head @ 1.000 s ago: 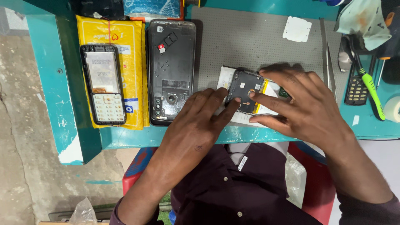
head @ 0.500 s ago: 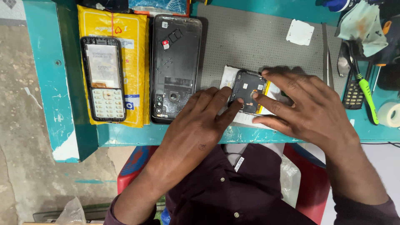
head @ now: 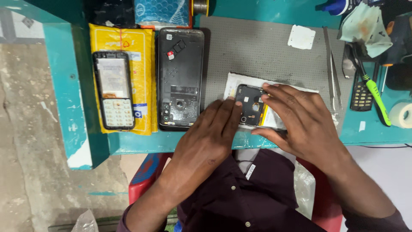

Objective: The person holds and operates a smartphone, then places it on the table. They pick up a small black component and install it into the internal chassis of a disassembled phone. Finally, they use a screwdriver to secure the component with screws.

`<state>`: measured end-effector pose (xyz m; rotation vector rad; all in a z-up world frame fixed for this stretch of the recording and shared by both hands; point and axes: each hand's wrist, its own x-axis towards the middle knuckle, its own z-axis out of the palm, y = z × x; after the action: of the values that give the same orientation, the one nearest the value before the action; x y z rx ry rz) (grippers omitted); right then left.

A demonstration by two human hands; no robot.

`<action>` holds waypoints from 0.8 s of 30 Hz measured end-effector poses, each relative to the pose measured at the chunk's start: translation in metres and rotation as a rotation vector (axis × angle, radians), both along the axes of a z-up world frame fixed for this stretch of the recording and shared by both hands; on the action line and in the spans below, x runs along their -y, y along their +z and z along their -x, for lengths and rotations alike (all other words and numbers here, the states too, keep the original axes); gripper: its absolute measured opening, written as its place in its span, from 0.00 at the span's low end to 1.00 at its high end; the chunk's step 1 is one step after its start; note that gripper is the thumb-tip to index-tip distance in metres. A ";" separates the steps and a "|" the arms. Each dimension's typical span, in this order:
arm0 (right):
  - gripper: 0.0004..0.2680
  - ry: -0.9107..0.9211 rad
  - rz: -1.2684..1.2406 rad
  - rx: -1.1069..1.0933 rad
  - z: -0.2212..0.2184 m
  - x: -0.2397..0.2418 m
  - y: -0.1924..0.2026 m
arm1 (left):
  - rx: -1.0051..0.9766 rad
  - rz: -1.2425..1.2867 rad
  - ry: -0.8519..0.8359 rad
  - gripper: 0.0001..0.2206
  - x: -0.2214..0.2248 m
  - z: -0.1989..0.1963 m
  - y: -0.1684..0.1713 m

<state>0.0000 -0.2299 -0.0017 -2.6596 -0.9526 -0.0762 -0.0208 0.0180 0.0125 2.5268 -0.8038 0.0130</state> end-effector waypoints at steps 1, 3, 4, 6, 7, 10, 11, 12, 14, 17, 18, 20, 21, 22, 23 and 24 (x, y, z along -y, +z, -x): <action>0.28 -0.017 -0.004 0.011 0.001 -0.002 0.000 | -0.008 0.005 0.000 0.27 0.000 0.002 -0.001; 0.29 -0.045 -0.014 0.035 0.002 -0.006 0.000 | -0.022 0.014 0.007 0.27 -0.001 0.007 -0.003; 0.29 -0.054 -0.013 0.057 0.001 -0.008 0.000 | 0.003 0.016 0.019 0.26 0.000 0.009 -0.005; 0.30 -0.070 -0.013 0.099 0.001 -0.009 -0.001 | 0.051 0.018 0.046 0.24 0.002 0.015 -0.008; 0.30 -0.064 -0.034 0.079 0.001 -0.008 -0.001 | 0.053 0.019 0.049 0.25 0.002 0.017 -0.010; 0.31 -0.046 -0.083 0.046 -0.002 -0.007 -0.004 | 0.064 0.027 0.057 0.25 0.002 0.019 -0.012; 0.31 -0.043 -0.089 0.053 -0.004 -0.007 -0.004 | 0.073 0.036 0.057 0.25 0.002 0.020 -0.012; 0.31 -0.039 -0.095 0.061 -0.005 -0.007 -0.003 | 0.081 0.045 0.058 0.25 0.003 0.021 -0.012; 0.30 -0.028 -0.091 0.082 -0.006 -0.008 0.000 | 0.065 0.086 0.059 0.24 0.001 0.021 -0.011; 0.29 -0.014 -0.083 0.102 -0.008 -0.008 0.003 | -0.011 0.187 0.048 0.22 -0.007 0.022 -0.006; 0.30 -0.014 -0.080 0.109 -0.007 -0.003 0.005 | -0.046 0.226 0.037 0.21 -0.009 0.021 -0.004; 0.23 -0.143 -0.142 0.083 -0.003 0.012 0.012 | -0.005 0.292 0.066 0.18 -0.011 0.017 -0.001; 0.20 -0.198 -0.175 0.066 0.000 0.020 0.013 | 0.012 0.326 0.091 0.16 -0.012 0.018 0.000; 0.17 -0.321 -0.198 0.094 0.002 0.028 0.014 | 0.045 0.358 0.096 0.15 -0.015 0.018 0.000; 0.14 -0.442 -0.223 0.121 0.003 0.037 0.014 | 0.077 0.390 0.102 0.14 -0.018 0.018 0.000; 0.11 -0.562 -0.250 0.151 0.005 0.045 0.014 | 0.108 0.422 0.109 0.13 -0.021 0.017 -0.001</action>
<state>-0.0049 -0.2745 0.0118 -2.6224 -0.1862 -0.4913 -0.0381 0.0388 0.0112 2.1768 -0.6257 0.3241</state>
